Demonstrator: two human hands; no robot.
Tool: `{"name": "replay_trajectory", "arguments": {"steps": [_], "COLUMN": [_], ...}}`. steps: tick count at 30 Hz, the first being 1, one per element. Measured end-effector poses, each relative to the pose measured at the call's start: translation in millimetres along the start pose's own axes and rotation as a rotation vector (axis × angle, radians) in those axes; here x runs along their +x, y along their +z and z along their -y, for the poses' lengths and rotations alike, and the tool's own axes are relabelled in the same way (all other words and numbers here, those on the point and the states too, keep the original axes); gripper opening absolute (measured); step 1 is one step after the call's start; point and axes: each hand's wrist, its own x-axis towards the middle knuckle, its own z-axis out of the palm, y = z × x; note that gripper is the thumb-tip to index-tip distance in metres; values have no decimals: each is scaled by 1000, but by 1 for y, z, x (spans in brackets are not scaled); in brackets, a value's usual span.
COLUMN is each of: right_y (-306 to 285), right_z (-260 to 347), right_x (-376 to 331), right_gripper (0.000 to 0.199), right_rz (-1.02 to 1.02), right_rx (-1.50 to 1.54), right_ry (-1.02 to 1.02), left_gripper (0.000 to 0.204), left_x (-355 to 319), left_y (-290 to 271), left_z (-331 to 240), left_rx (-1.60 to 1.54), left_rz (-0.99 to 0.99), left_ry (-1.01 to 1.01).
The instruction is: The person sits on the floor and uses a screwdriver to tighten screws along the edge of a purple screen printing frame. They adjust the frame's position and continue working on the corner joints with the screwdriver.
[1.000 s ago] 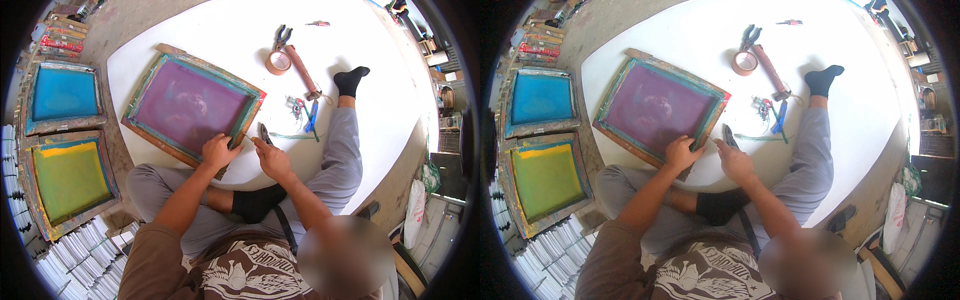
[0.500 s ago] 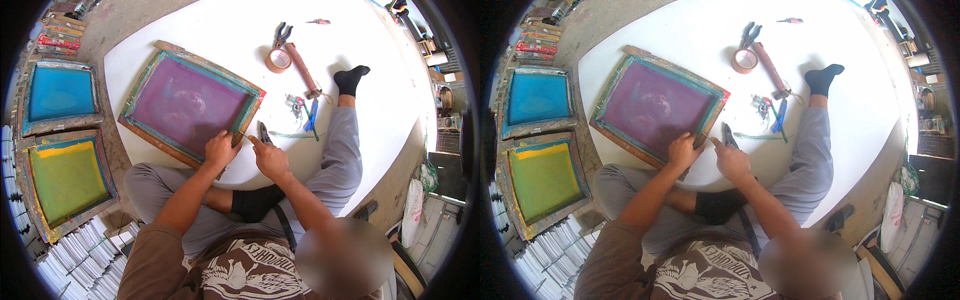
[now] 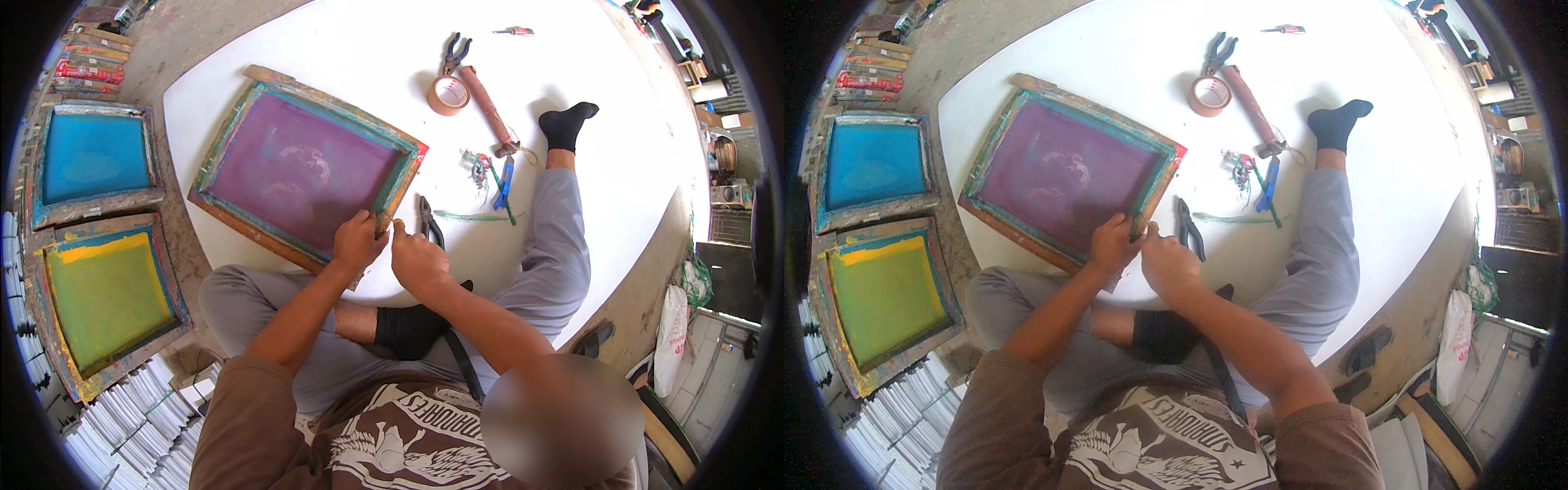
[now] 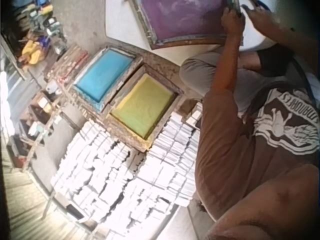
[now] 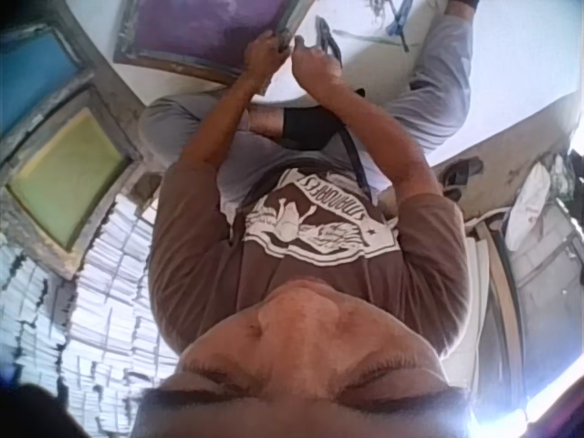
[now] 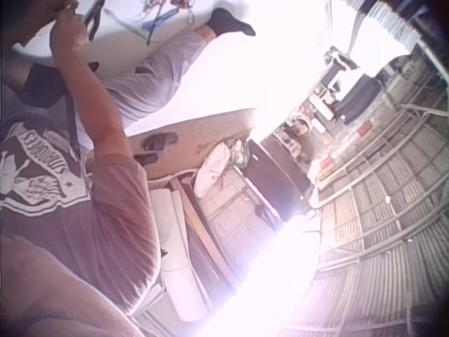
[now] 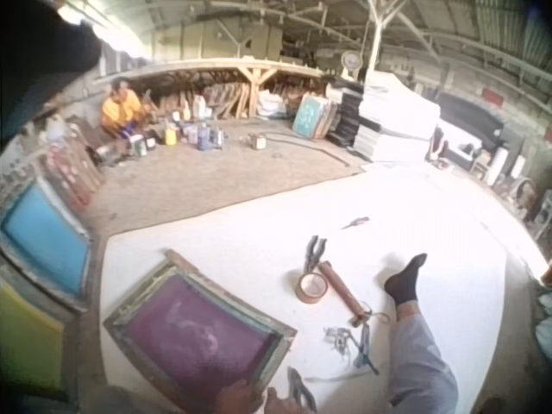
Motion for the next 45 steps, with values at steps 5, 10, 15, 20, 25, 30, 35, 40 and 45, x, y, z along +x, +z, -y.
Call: {"name": "replay_trajectory", "arguments": {"steps": [5,10,15,20,25,30,35,40,45], "right_y": [7,29,32,35,54,28,60,33,50], "right_z": [-16,-27,-42,-39,-67,-51,-79,-76,-87], "right_x": [5,16,14,11,28,11,36,29,31], "right_gripper": [49,52,43,36,44,38,42,43,42], "right_rz": [-24,-66,-134,-150,-77,-96,100,452,22], "right_rx": [-19,127,244,332,471,189,880,1492,929], "right_ry": [-87,-59,-134,-75,-146,-96,-21,272,-62], "left_gripper": [32,33,36,37,38,41,46,47,50], "left_x": [0,1,1,-1,2,0,2,0,2], "left_y": [2,0,-5,-6,-2,-4,-3,-2,-5], "left_z": [7,3,3,1,5,6,4,6,2], "left_rx": [-13,-3,3,29,36,6,26,27,47], "left_rz": [-4,27,42,36,40,26,32,4,51], "left_ry": [11,7,-2,-15,-12,-7,-4,1,-33]}}
